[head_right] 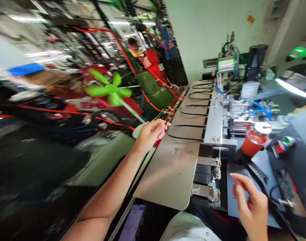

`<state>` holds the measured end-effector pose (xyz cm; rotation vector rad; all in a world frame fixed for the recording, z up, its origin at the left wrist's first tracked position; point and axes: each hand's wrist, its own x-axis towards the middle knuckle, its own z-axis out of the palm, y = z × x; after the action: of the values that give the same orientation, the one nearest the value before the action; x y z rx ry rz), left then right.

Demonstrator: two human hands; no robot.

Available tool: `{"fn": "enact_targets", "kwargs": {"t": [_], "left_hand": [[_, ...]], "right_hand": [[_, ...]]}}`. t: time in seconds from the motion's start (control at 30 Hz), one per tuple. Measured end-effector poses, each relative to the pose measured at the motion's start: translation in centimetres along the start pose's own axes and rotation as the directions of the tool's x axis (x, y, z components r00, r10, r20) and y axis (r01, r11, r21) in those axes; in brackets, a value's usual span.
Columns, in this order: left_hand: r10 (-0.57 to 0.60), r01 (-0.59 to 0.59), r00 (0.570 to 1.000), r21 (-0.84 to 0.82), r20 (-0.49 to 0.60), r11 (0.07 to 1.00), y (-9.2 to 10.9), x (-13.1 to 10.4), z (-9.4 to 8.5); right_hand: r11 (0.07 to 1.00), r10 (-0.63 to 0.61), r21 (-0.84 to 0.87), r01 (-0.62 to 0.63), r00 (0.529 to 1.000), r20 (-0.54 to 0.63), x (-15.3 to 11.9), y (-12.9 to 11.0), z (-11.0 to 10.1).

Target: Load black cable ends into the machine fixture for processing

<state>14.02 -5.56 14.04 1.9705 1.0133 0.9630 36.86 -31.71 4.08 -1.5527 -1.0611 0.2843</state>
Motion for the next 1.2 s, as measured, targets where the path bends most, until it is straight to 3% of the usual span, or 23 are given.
{"fn": "enact_targets", "kwargs": {"t": [0.07, 0.13, 0.2, 0.27, 0.37, 0.43, 0.5, 0.6, 0.67, 0.77, 0.87, 1.03, 1.1, 1.2], "left_hand": [[0.14, -0.134, 0.949, -0.038, 0.284, 0.99, 3.7, -0.9, 3.6], [0.216, -0.211, 0.837, -0.068, 0.503, 0.975, 5.9, -2.5, 7.0], [0.27, -0.272, 0.735, -0.095, 0.621, 0.958, 6.6, -4.0, 9.6], [0.314, -0.323, 0.684, -0.112, 0.659, 0.94, 6.3, -4.9, 11.3], [0.346, -0.372, 0.67, -0.108, 0.657, 0.922, 5.2, -5.3, 12.3], [0.354, -0.406, 0.658, -0.082, 0.665, 0.91, 4.7, -5.1, 12.2], [0.367, -0.47, 0.614, -0.049, 0.699, 0.881, 4.4, -5.0, 11.8], [0.375, -0.544, 0.522, -0.04, 0.766, 0.838, 4.4, -4.9, 11.3], [0.368, -0.511, 0.547, -0.049, 0.752, 0.858, 4.6, -5.1, 11.2], [0.312, -0.351, 0.684, -0.078, 0.659, 0.933, 5.1, -5.5, 11.4], [0.226, -0.193, 0.765, -0.12, 0.603, 0.974, 5.5, -6.0, 11.7], [0.156, -0.109, 0.798, -0.115, 0.582, 0.987, 5.8, -6.5, 11.8], [0.167, -0.131, 0.792, -0.104, 0.587, 0.986, 5.7, -6.3, 11.7], [0.172, -0.193, 0.797, -0.026, 0.579, 0.981, 5.4, -5.6, 11.5]], "right_hand": [[0.995, 0.046, 0.078, -0.054, 0.994, 0.1, 0.5, -1.5, 1.2], [0.981, 0.099, 0.156, -0.116, 0.988, 0.115, 0.8, -2.5, 2.1], [0.963, 0.151, 0.215, -0.165, 0.985, 0.079, 0.9, -3.0, 2.7], [0.944, 0.194, 0.267, -0.191, 0.981, 0.017, 0.9, -3.2, 3.3], [0.931, 0.234, 0.299, -0.212, 0.972, -0.04, 0.8, -3.1, 3.6], [0.939, 0.231, 0.262, -0.223, 0.973, 0.0, 1.0, -3.0, 3.1], [0.952, 0.209, 0.198, -0.231, 0.97, 0.127, 1.3, -2.9, 2.3], [0.962, 0.183, 0.13, -0.238, 0.923, 0.339, 2.0, -2.9, 1.2], [0.965, 0.179, 0.129, -0.227, 0.935, 0.306, 2.2, -3.1, 1.3], [0.978, 0.149, 0.147, -0.15, 0.989, 0.016, 1.8, -3.5, 2.9], [0.99, 0.084, 0.125, -0.058, 0.974, -0.212, 1.2, -3.8, 5.2], [0.998, 0.031, 0.055, -0.012, 0.937, -0.348, 1.0, -3.8, 6.9], [0.998, 0.041, 0.053, -0.025, 0.942, -0.333, 1.1, -3.6, 6.6], [0.991, 0.11, 0.099, -0.089, 0.969, -0.222, 1.3, -3.2, 5.7]]}}
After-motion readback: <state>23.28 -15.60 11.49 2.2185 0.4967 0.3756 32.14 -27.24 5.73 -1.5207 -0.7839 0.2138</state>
